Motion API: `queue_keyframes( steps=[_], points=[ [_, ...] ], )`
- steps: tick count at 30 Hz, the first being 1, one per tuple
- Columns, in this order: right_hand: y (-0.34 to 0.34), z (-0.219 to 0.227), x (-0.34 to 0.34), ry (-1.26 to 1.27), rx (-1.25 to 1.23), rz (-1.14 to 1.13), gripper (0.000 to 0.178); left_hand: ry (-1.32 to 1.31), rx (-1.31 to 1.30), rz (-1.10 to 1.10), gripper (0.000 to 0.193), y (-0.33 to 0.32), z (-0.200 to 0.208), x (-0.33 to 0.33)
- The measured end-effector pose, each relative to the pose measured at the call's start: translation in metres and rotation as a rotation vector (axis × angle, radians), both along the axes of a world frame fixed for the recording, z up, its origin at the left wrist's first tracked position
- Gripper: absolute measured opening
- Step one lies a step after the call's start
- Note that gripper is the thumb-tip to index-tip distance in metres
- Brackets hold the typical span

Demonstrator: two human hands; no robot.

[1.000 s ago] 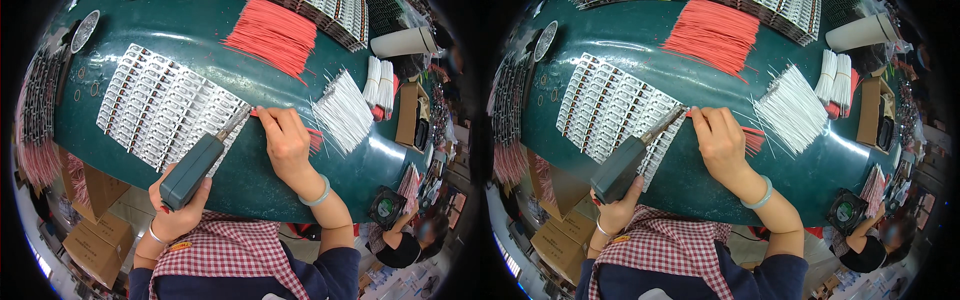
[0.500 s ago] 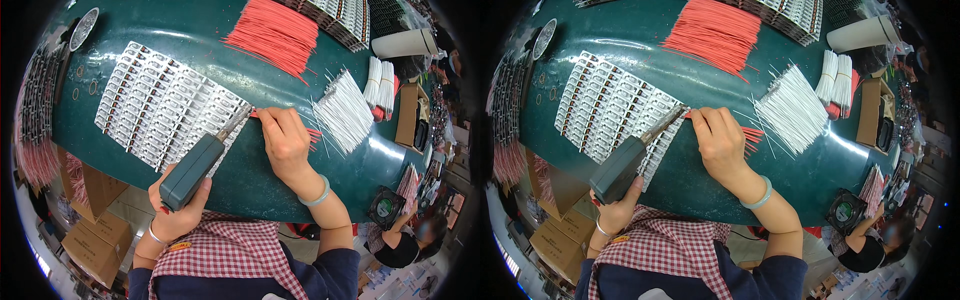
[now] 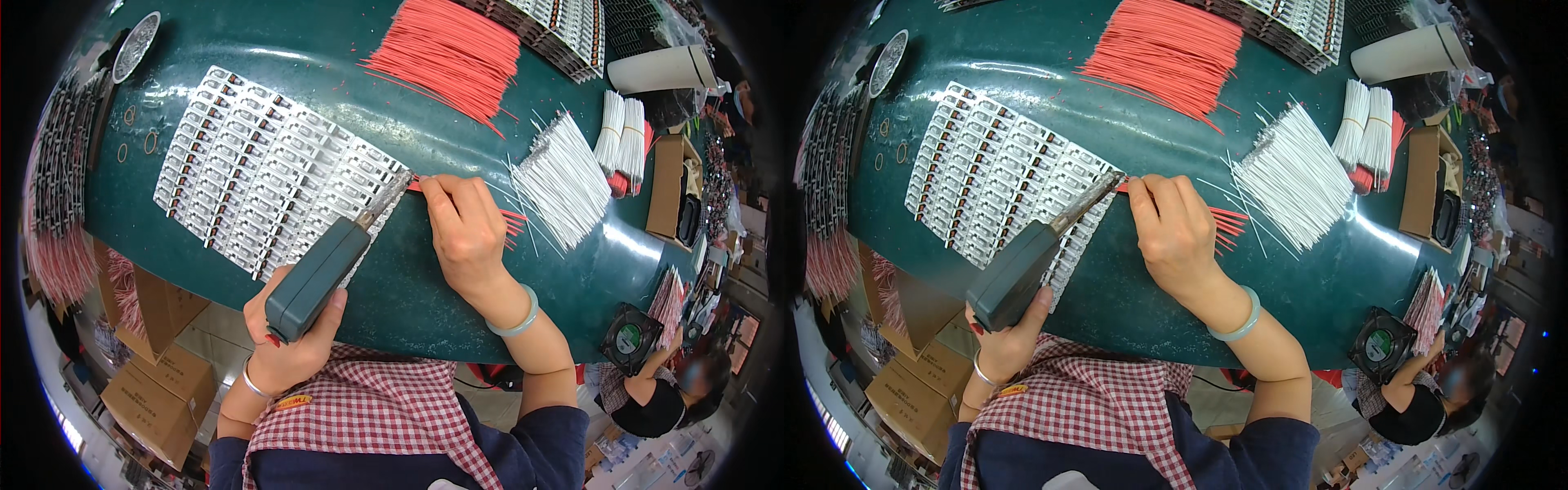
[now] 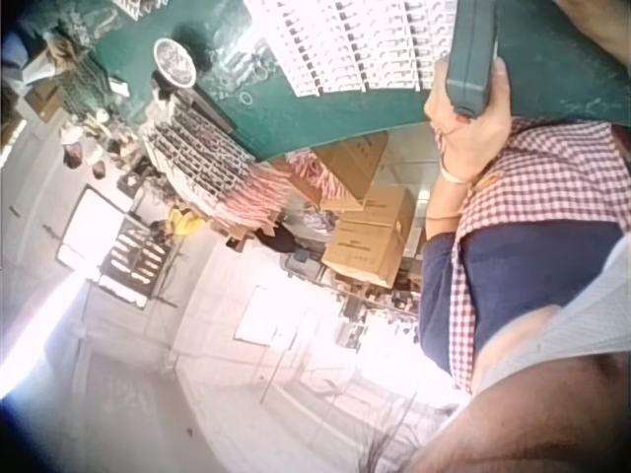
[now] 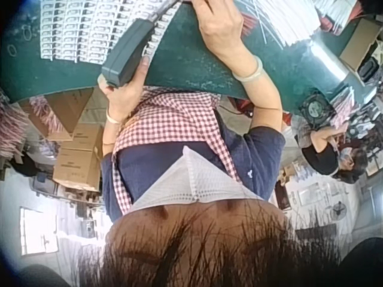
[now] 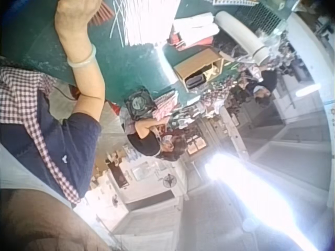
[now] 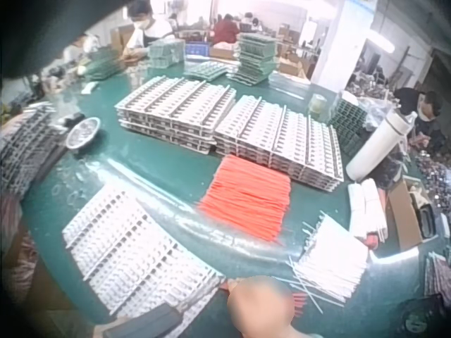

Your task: The person uses a soldering iron to attach red and white wires to a white plastic grid fixture on a green workbench. They repeatedly pick up individual wires, place them into slots on the grid, and apply heat with the soldering iron to secure them.

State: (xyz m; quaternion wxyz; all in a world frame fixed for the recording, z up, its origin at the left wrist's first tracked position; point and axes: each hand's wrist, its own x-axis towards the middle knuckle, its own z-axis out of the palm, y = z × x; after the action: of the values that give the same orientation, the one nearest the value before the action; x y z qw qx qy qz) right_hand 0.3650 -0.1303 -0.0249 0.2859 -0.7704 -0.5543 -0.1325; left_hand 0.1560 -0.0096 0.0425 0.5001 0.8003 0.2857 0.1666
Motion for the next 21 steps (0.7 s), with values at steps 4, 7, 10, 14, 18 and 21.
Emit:
queue_keyframes(
  steps=[4, 7, 10, 14, 18, 21],
  points=[
    [0.001, 0.002, 0.000, -0.009, 0.001, 0.004, 0.034, 0.002, 0.022, -0.019, 0.019, 0.001, -0.001, 0.000],
    [0.001, 0.000, 0.000, -0.037, -0.006, 0.005, 0.034, 0.021, -0.012, -0.019, 0.018, 0.000, 0.000, -0.001],
    [0.001, 0.001, -0.001, -0.046, -0.017, 0.003, 0.034, 0.038, -0.009, -0.006, 0.017, 0.000, 0.002, 0.000],
    [0.001, 0.000, -0.001, -0.044, -0.017, 0.001, 0.034, 0.048, -0.005, 0.032, 0.019, 0.001, 0.001, -0.006],
    [0.001, -0.003, -0.001, -0.041, -0.002, -0.009, 0.035, 0.087, -0.099, 0.124, 0.022, -0.004, -0.005, -0.021],
    [0.001, -0.002, -0.002, -0.020, 0.007, -0.004, 0.035, 0.083, -0.140, 0.184, 0.022, -0.008, -0.005, -0.023]
  ],
)
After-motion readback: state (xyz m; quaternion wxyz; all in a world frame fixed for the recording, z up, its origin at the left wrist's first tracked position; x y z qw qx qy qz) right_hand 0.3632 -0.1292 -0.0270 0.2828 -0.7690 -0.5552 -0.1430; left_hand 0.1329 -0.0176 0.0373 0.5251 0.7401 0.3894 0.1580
